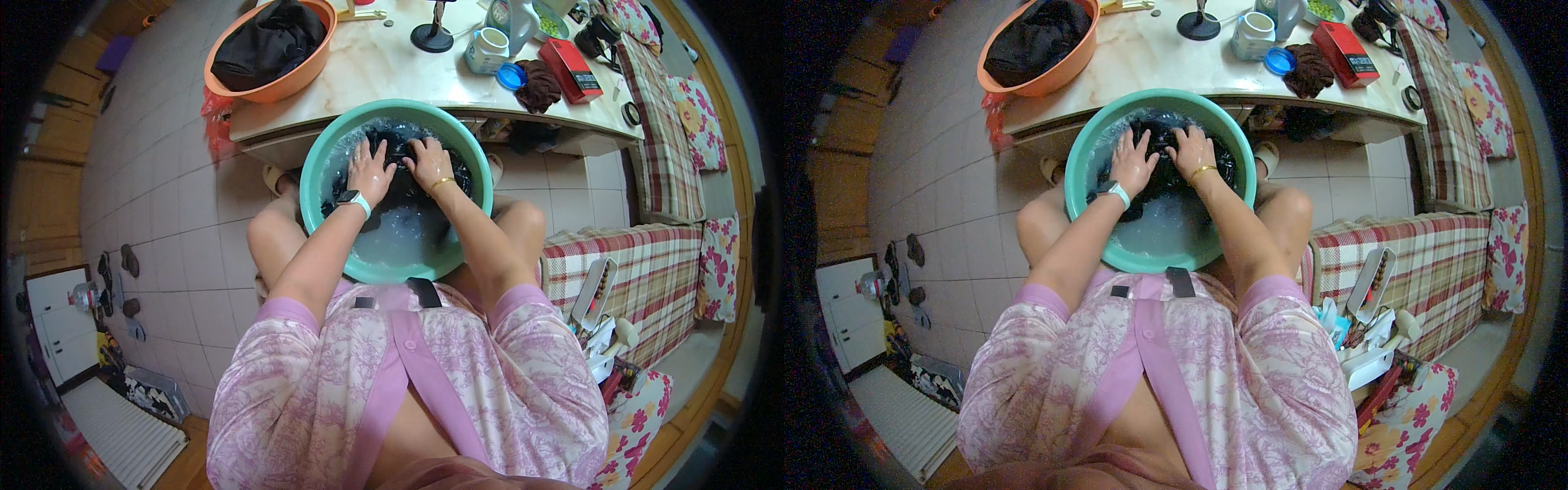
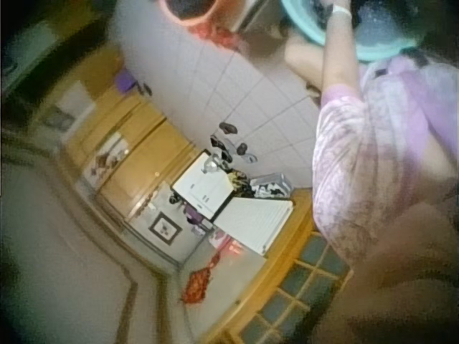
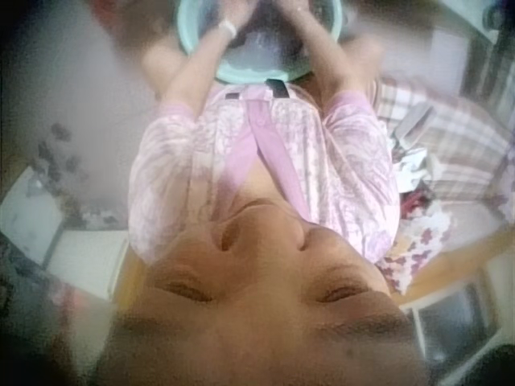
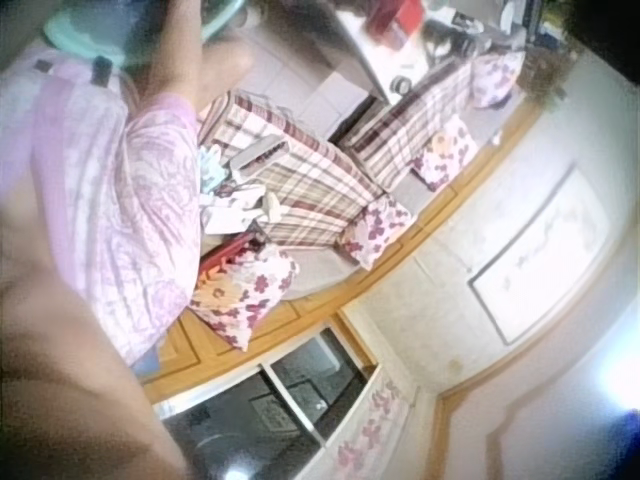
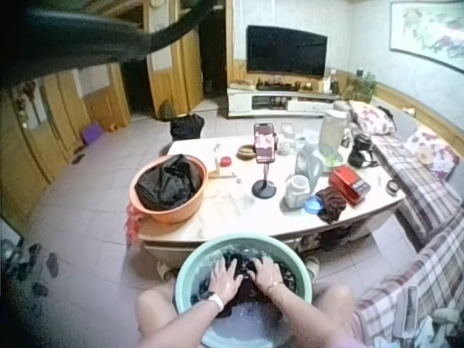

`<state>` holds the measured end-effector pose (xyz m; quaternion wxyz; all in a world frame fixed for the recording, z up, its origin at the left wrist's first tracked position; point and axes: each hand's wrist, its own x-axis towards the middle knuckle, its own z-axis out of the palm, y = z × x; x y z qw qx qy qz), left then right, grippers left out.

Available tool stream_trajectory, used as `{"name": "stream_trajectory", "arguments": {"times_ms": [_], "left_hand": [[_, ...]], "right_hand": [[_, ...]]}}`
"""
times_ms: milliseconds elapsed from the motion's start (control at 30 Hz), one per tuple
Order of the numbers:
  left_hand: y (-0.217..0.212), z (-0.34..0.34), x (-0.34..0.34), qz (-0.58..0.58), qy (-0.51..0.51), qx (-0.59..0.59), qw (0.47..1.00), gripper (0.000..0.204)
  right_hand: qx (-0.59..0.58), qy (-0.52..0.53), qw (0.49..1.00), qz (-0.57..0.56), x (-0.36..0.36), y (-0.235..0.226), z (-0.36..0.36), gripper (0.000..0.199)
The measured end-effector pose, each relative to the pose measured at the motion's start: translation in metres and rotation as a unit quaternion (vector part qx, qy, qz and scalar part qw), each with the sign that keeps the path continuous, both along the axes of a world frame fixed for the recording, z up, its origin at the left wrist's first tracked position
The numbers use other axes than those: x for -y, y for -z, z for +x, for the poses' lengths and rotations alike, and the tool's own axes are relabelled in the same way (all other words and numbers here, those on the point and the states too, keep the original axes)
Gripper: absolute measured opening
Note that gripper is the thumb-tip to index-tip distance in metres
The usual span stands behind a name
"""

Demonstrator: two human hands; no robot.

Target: The person washes black clothing by hand in a basin of soapy water, scrubbing the fabric and later adding liquid detergent from a bottle.

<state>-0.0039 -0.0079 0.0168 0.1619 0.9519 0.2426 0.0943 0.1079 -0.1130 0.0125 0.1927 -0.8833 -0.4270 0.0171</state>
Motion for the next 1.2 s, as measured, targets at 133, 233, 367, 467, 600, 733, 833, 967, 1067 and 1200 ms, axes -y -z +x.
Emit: {"name": "stream_trajectory", "arguments": {"times_ms": [133,233,367,467,600,733,833,967,1067,1200], "left_hand": [[0.005,-0.002,0.008,0.025,0.003,-0.002,1.0,0.048],[0.004,-0.002,0.01,0.004,0.008,-0.016,1.0,0.045],[0.007,-0.004,0.009,-0.059,-0.014,-0.057,0.997,0.046],[0.003,0.002,0.004,-0.187,-0.064,0.082,0.977,0.05],[-0.016,0.009,0.004,-0.568,-0.217,0.342,0.716,0.05],[-0.027,0.006,-0.001,-0.699,-0.316,0.279,0.578,0.06],[-0.023,0.002,0.0,-0.767,-0.297,0.248,0.512,0.067],[0.007,-0.011,-0.002,-0.84,-0.265,0.21,0.423,0.046],[0.092,-0.016,-0.002,-0.895,0.026,0.37,0.247,0.031],[-0.031,-0.004,0.034,-0.729,-0.36,0.238,0.531,0.04]], "right_hand": [[-0.002,0.01,1.0,-0.002,0.005,0.011,-0.002,0.037],[-0.04,0.016,0.999,0.011,0.005,0.019,-0.002,0.035],[-0.059,0.01,0.996,0.069,0.003,0.022,-0.001,0.03],[-0.105,0.012,0.983,0.147,0.007,0.022,0.008,0.024],[-0.185,0.102,0.94,0.268,0.002,0.0,-0.017,0.015],[-0.231,0.03,0.91,0.343,-0.004,-0.037,-0.068,0.012],[-0.289,-0.017,0.902,0.321,-0.003,-0.053,-0.097,0.013],[-0.187,-0.119,0.924,0.31,-0.008,-0.064,-0.097,0.014],[-0.072,-0.149,0.944,0.285,-0.03,-0.056,-0.085,0.023],[-0.063,0.027,0.974,0.214,-0.041,-0.04,-0.05,0.03]]}}
